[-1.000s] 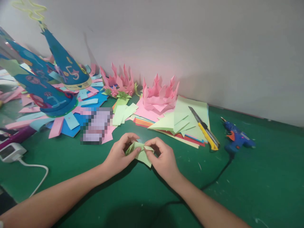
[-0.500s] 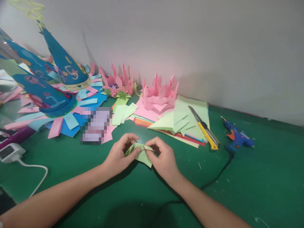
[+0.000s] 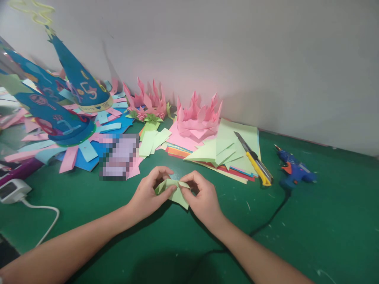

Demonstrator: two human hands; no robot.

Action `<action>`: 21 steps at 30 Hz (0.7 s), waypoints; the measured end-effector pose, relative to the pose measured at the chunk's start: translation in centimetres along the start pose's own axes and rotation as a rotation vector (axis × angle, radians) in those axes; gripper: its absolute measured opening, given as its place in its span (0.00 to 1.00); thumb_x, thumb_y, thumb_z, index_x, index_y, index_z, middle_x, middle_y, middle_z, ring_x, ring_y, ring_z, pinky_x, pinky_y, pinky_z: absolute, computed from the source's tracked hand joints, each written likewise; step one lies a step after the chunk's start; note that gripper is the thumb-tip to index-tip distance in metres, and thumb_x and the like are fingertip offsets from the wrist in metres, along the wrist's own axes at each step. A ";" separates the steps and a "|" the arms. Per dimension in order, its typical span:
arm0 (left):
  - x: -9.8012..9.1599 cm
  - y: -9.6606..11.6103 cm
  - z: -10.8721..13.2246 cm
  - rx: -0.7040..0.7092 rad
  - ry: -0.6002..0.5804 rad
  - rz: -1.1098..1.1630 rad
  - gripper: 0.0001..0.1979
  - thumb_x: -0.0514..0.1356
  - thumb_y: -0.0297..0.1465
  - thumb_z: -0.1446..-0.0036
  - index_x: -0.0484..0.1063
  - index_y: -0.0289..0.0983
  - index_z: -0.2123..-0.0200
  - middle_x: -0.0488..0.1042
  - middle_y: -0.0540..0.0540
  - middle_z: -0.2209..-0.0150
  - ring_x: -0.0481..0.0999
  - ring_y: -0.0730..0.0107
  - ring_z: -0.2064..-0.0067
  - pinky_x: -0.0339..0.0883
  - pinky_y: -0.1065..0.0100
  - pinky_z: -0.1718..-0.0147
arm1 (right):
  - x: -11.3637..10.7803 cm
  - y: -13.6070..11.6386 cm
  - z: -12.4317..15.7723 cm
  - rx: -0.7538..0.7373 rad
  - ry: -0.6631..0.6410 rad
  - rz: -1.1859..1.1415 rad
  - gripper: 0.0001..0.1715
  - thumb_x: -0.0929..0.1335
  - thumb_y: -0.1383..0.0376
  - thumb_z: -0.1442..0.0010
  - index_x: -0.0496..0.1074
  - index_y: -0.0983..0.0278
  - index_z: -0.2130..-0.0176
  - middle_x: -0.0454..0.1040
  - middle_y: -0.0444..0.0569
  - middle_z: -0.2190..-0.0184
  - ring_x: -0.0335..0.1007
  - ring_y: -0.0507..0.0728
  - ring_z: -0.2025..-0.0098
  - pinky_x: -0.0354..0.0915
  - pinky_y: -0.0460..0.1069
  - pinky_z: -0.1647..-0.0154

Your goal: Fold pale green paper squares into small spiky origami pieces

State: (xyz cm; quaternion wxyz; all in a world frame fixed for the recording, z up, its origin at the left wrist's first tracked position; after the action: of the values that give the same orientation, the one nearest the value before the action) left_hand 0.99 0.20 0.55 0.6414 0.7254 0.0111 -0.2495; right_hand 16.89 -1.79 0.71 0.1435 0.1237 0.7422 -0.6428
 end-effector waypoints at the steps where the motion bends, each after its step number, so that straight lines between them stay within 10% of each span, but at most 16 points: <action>1: 0.0 0.0 0.0 -0.001 0.000 0.001 0.12 0.57 0.29 0.45 0.62 0.41 0.57 0.60 0.54 0.72 0.63 0.77 0.73 0.58 0.74 0.73 | 0.0 0.0 0.0 0.001 0.000 0.002 0.03 0.66 0.66 0.43 0.68 0.62 0.69 0.70 0.44 0.73 0.67 0.52 0.71 0.64 0.46 0.70; 21: 0.1 0.0 -0.1 0.008 -0.010 0.002 0.10 0.56 0.29 0.45 0.62 0.41 0.59 0.64 0.54 0.72 0.68 0.75 0.71 0.62 0.73 0.71 | 0.1 0.3 0.0 -0.056 0.007 0.012 0.03 0.66 0.69 0.44 0.69 0.61 0.68 0.73 0.45 0.69 0.70 0.54 0.66 0.66 0.47 0.65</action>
State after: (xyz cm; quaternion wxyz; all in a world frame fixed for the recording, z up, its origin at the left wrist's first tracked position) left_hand 1.12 0.22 0.52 0.6391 0.7266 0.0060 -0.2524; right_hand 16.97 -1.79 0.37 0.1484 0.1263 0.7595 -0.6206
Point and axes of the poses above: each hand's wrist, its own z-axis away from the middle knuckle, its own x-axis out of the palm, y = z × x, the point moved 2 cm from there along -z, towards the middle knuckle
